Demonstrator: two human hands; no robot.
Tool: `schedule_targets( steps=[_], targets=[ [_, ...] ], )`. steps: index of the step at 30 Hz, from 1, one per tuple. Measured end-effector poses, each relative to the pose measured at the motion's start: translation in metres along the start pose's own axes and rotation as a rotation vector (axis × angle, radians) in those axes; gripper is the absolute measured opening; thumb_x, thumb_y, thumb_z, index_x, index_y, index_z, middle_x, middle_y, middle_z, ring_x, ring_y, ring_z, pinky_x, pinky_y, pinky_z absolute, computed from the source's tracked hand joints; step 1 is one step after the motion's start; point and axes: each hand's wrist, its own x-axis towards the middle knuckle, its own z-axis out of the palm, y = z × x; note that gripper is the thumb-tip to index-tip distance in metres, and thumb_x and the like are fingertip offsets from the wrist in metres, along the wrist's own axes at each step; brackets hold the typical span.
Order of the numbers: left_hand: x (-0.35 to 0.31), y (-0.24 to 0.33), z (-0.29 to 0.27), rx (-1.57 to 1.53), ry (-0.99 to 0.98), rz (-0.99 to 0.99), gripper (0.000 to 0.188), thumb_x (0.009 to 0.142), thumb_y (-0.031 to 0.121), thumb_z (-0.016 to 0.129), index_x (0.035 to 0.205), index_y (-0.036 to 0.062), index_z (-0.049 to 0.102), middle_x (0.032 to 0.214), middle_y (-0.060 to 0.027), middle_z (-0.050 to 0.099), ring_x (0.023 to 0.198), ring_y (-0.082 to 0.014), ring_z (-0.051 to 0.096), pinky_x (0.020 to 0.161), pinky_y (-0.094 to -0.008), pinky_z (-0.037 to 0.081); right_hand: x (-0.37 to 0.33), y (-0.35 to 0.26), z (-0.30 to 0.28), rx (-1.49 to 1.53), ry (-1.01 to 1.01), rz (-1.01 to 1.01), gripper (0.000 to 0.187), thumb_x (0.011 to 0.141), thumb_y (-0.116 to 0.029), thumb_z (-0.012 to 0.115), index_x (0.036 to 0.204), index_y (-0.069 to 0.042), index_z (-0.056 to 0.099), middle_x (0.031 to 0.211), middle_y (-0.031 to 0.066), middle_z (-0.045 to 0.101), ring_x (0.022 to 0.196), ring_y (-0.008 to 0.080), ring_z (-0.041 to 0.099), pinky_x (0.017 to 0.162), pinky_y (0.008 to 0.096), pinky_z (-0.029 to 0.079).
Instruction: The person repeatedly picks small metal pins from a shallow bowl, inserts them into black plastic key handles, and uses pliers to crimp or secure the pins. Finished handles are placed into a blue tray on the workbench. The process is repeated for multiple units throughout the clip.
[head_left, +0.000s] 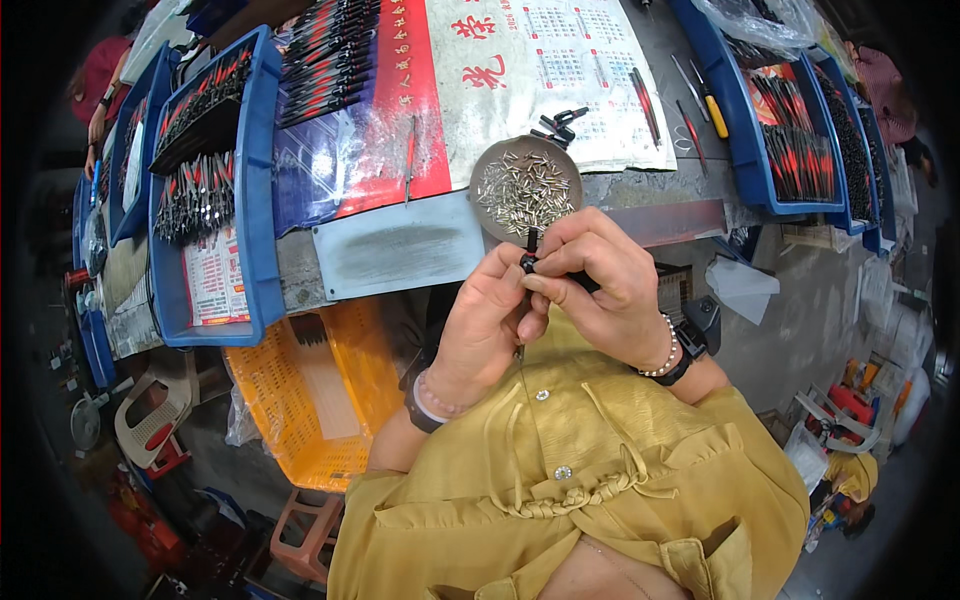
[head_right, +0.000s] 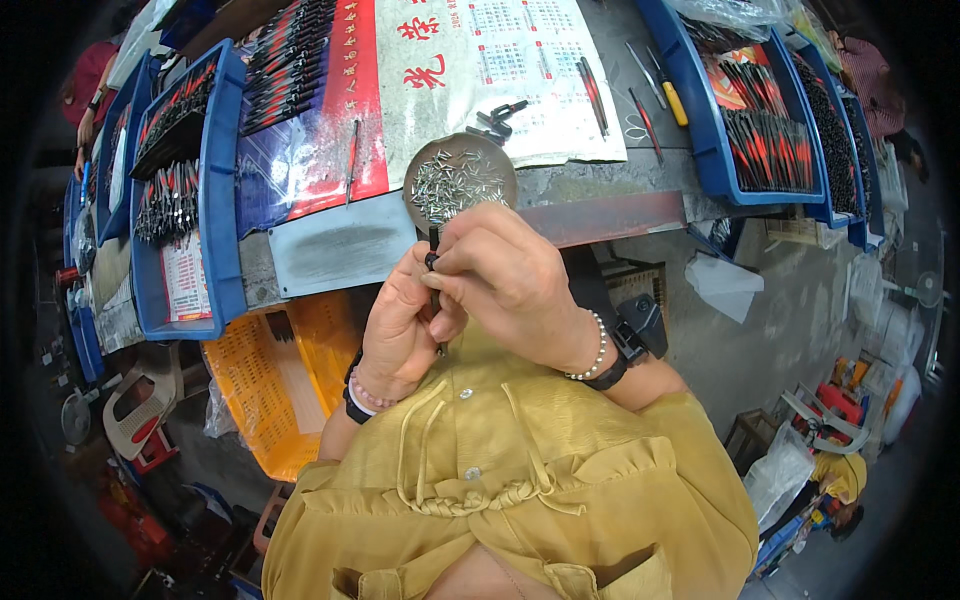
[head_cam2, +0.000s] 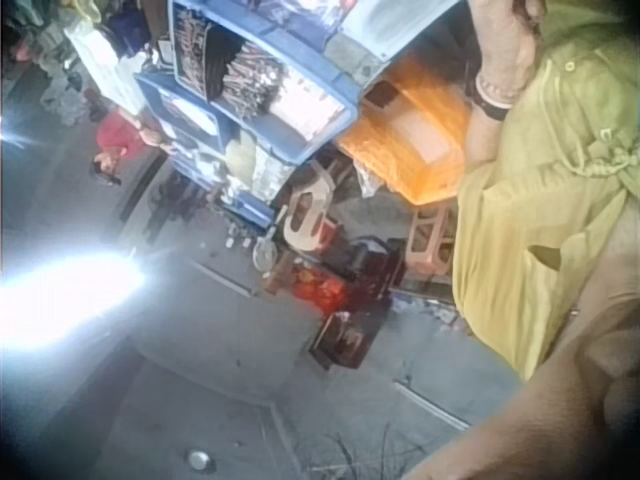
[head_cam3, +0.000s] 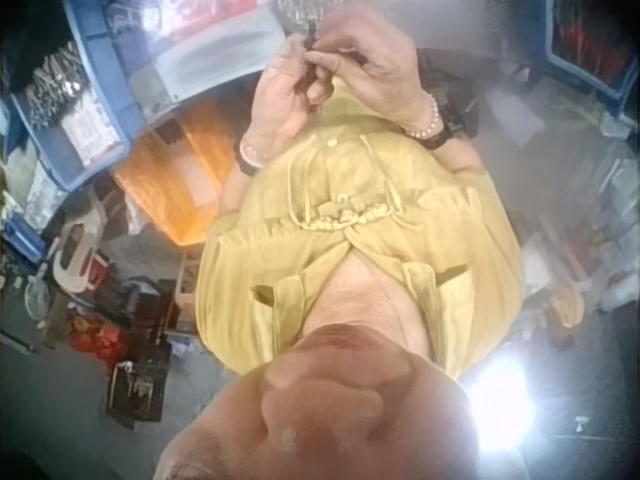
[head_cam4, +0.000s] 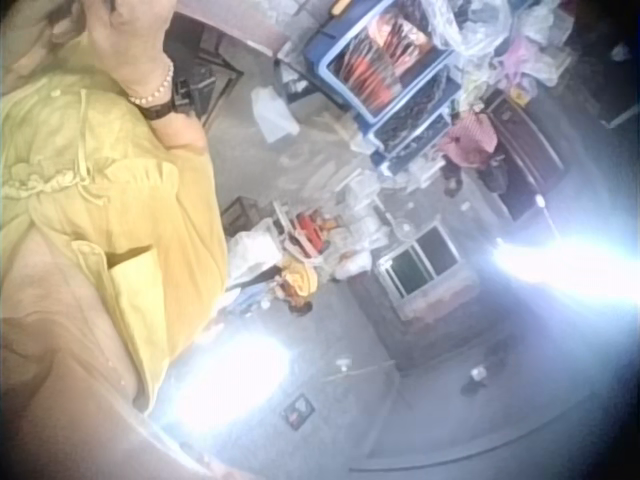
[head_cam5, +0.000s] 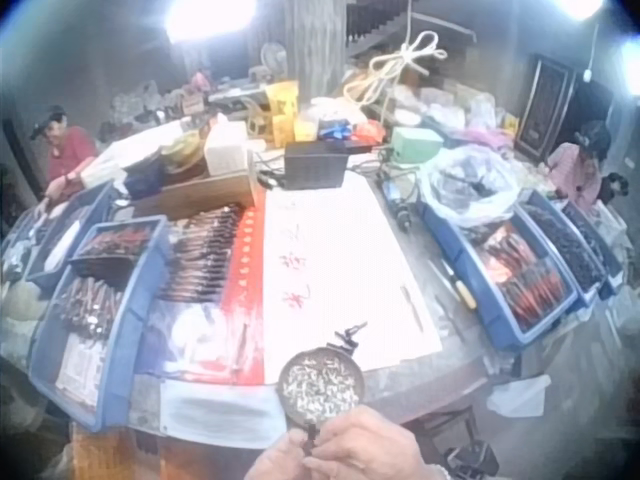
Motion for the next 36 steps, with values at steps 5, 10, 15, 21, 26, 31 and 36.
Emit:
schedule_targets(
  steps=[5,10,15,21,26,31,36],
  targets=[
    [-0.001,-0.002,0.001,-0.112,-0.038,-0.042,0.028,0.094,0.027,0.057,0.117,0.0123,0.049,0.08,-0.0048,0.058,0.054,-0.0102,0.046,0.05,-0.0213,0.035,-0.002,-0.001,-0.001,0.062,-0.005,0.036,0.014,0.073,0.004,0.071,0.079,-0.001,0.059,0.088,0.0105,0.058,0.072,0.0174,0.06,0.06,0.0274,0.049],
    [-0.003,-0.001,0.002,-0.079,-0.11,-0.031,0.035,0.092,0.027,0.06,0.122,0.0108,0.048,0.082,-0.0051,0.058,0.055,-0.0091,0.046,0.048,-0.0207,0.036,-0.002,-0.002,-0.003,0.606,-0.095,0.324,0.013,0.08,0.005,0.065,0.089,0.001,0.057,0.099,0.0093,0.057,0.076,0.0103,0.06,0.063,0.0257,0.052],
    [-0.006,-0.001,0.006,-0.134,-0.155,-0.061,0.034,0.093,0.024,0.059,0.119,0.0047,0.049,0.091,-0.0046,0.058,0.066,-0.0068,0.053,0.049,-0.0182,0.039,-0.003,-0.007,-0.013,0.91,-0.237,0.594,0.021,0.088,0.003,0.058,0.107,0.003,0.051,0.106,0.0081,0.055,0.078,0.0084,0.062,0.065,0.0228,0.053],
    [-0.008,-0.001,0.01,-0.02,-0.088,-0.115,0.033,0.09,0.032,0.063,0.117,0.0152,0.053,0.077,-0.0032,0.056,0.053,-0.007,0.043,0.048,-0.0194,0.033,-0.01,-0.003,-0.006,0.864,-0.203,0.553,0.017,0.092,-0.001,0.055,0.108,0.002,0.052,0.095,0.006,0.06,0.071,0.0059,0.061,0.063,0.0201,0.05],
    [-0.007,-0.004,0.011,-0.169,-0.065,-0.141,0.027,0.097,0.024,0.054,0.121,0.0121,0.05,0.08,-0.0019,0.054,0.054,-0.0064,0.042,0.05,-0.0198,0.033,-0.013,0.007,-0.001,0.868,-0.221,0.622,0.012,0.095,-0.007,0.052,0.105,0.0,0.053,0.088,0.0019,0.061,0.07,0.0021,0.057,0.062,0.018,0.048],
    [-0.004,-0.004,0.008,-0.199,-0.003,-0.188,0.025,0.099,0.034,0.048,0.106,0.0106,0.05,0.077,0.0013,0.047,0.052,-0.0051,0.036,0.049,-0.0192,0.03,-0.005,0.029,-0.002,0.676,-0.19,0.696,0.014,0.096,-0.015,0.053,0.097,-0.001,0.057,0.086,-0.0001,0.059,0.069,0.0001,0.054,0.058,0.0195,0.045],
    [-0.005,0.004,-0.004,-0.322,-0.021,-0.172,0.028,0.1,0.031,0.045,0.108,0.0048,0.051,0.075,0.0002,0.045,0.052,-0.0059,0.035,0.047,-0.0196,0.03,0.011,0.056,0.006,-0.438,-0.139,0.156,0.022,0.083,-0.011,0.064,0.103,-0.001,0.061,0.086,0.0133,0.058,0.069,0.0275,0.058,0.061,0.0312,0.046]
  ],
)
